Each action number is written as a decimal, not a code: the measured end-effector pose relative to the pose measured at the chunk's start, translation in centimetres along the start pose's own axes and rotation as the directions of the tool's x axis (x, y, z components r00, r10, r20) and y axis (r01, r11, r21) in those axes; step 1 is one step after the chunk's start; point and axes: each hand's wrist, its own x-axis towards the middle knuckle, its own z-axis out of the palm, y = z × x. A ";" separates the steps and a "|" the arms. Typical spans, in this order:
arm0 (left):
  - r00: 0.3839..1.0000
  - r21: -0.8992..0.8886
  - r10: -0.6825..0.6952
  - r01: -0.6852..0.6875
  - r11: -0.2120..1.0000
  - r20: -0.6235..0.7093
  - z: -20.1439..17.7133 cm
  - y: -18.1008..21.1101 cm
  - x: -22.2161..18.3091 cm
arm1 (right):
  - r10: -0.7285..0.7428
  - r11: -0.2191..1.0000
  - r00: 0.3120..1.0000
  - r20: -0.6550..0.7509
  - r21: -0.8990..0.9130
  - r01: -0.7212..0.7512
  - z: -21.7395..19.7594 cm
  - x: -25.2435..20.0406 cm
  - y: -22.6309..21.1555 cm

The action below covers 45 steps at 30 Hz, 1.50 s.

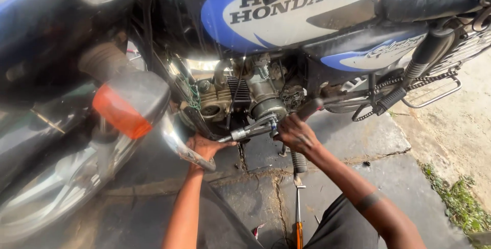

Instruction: The person aligns a round metal engine cover (flywheel cover) onto the motorcycle engine with both hands, then uses a socket wrench with an extension bar to tighten the mounting bolts, repositioning the wrench repeatedly while seated on the ground.

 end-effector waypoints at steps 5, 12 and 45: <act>0.950 -0.601 0.163 -0.296 0.742 -0.266 -1.1 0.6 -0.7 | 0.311 0.840 0.928 -0.206 0.516 -0.167 -0.5 -1.0 1.0; 0.951 -0.546 0.142 -0.275 0.791 -0.274 -3.0 1.6 -1.5 | 0.673 0.502 0.737 -0.057 0.767 -0.400 2.6 -1.5 -2.1; 0.969 -0.427 0.075 -0.172 0.888 -0.235 -2.2 1.5 -1.5 | 0.383 0.701 0.924 0.009 0.648 -0.297 -1.7 -0.9 3.0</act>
